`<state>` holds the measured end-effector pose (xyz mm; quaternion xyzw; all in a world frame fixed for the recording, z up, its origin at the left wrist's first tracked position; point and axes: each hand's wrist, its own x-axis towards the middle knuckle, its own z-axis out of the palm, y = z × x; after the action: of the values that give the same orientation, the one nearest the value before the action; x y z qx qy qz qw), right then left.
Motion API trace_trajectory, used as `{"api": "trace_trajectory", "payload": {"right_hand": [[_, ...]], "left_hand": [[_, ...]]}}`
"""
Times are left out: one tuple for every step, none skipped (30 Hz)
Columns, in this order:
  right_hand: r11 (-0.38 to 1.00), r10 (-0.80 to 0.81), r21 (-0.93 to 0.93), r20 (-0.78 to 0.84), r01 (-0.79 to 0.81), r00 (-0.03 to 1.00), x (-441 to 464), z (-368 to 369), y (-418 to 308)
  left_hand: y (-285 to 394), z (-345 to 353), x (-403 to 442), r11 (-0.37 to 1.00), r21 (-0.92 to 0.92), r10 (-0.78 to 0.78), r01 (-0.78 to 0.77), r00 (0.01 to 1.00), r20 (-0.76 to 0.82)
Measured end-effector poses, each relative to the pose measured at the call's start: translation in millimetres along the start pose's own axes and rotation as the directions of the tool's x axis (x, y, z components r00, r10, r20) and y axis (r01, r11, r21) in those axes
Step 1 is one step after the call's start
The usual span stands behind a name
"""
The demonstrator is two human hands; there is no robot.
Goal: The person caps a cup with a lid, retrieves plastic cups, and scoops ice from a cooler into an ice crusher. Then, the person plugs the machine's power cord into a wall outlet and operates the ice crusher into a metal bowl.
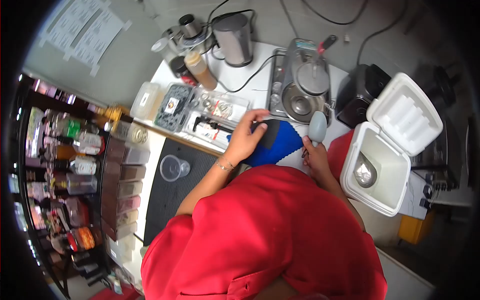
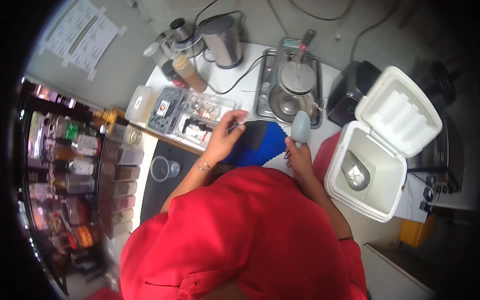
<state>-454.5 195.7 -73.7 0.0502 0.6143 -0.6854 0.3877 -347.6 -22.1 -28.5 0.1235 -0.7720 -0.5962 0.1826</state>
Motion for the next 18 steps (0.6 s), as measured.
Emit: {"api": "trace_trajectory", "payload": {"right_hand": [[0.983,-0.074,-0.173,-0.069,0.061,0.995,7,1,6],[0.932,-0.162,-0.343,-0.12,0.112,0.979,14,1,12],[0.928,-0.15,-0.357,-0.096,0.107,0.984,24,-2,21],[0.9,-0.197,-0.411,-0.082,0.147,0.977,36,-8,29],[0.868,-0.244,-0.46,-0.066,0.188,0.967,47,-16,35],[0.846,-0.284,-0.479,-0.03,0.235,0.958,56,-26,40],[0.738,-0.466,-0.53,0.048,0.418,0.884,72,-37,49],[0.747,-0.429,-0.588,-0.069,0.311,0.901,46,-11,21],[0.709,-0.417,-0.627,-0.006,0.322,0.909,62,-22,24],[0.677,-0.5,-0.623,0.002,0.392,0.866,109,-54,59],[0.702,-0.506,-0.607,-0.058,0.372,0.861,116,-53,61],[0.728,-0.51,-0.588,-0.119,0.354,0.852,122,-51,61],[0.704,-0.51,-0.617,-0.093,0.353,0.855,122,-49,53],[0.724,-0.48,-0.618,-0.129,0.308,0.868,131,-53,56],[0.738,-0.458,-0.622,-0.177,0.261,0.871,137,-59,56],[0.726,-0.471,-0.645,-0.215,0.238,0.856,136,-57,54],[0.719,-0.483,-0.661,-0.252,0.215,0.839,134,-52,54],[0.732,-0.427,-0.652,-0.213,0.197,0.879,141,-60,55]], "left_hand": [[-11,-3,-7,0.987,-0.113,-0.101,0.117,0.986,0.131],[-16,-4,-17,0.977,-0.138,-0.142,0.163,0.978,0.154],[-17,-9,-27,0.968,-0.123,-0.193,0.217,0.964,0.184],[-27,-14,-38,0.974,-0.103,-0.183,0.202,0.968,0.17],[-34,-18,-47,0.979,-0.082,-0.174,0.188,0.972,0.157],[-40,-20,-55,0.977,-0.08,-0.187,0.198,0.974,0.125],[-40,-22,-63,0.975,-0.013,-0.218,0.222,0.968,0.125],[-40,-31,-76,0.963,0.067,-0.266,0.261,0.959,0.095],[-45,-32,-88,0.958,0.069,-0.283,0.279,0.958,0.049],[-39,-33,-98,0.96,0.05,-0.276,0.275,0.961,0.01],[-52,-34,-108,0.955,0.151,-0.256,0.255,0.967,-0.016],[-47,-34,-115,0.931,0.137,-0.338,0.337,0.941,-0.015],[-40,-35,-119,0.91,0.117,-0.402,0.399,0.916,0.0],[-44,-35,-125,0.909,0.125,-0.401,0.399,0.916,-0.007],[-48,-31,-127,0.912,0.128,-0.392,0.389,0.92,-0.001],[-52,-27,-129,0.91,0.126,-0.395,0.396,0.918,-0.032],[-55,-25,-131,0.916,0.125,-0.381,0.381,0.924,-0.019],[-59,-25,-135,0.922,0.124,-0.371,0.368,0.929,-0.002]]}}
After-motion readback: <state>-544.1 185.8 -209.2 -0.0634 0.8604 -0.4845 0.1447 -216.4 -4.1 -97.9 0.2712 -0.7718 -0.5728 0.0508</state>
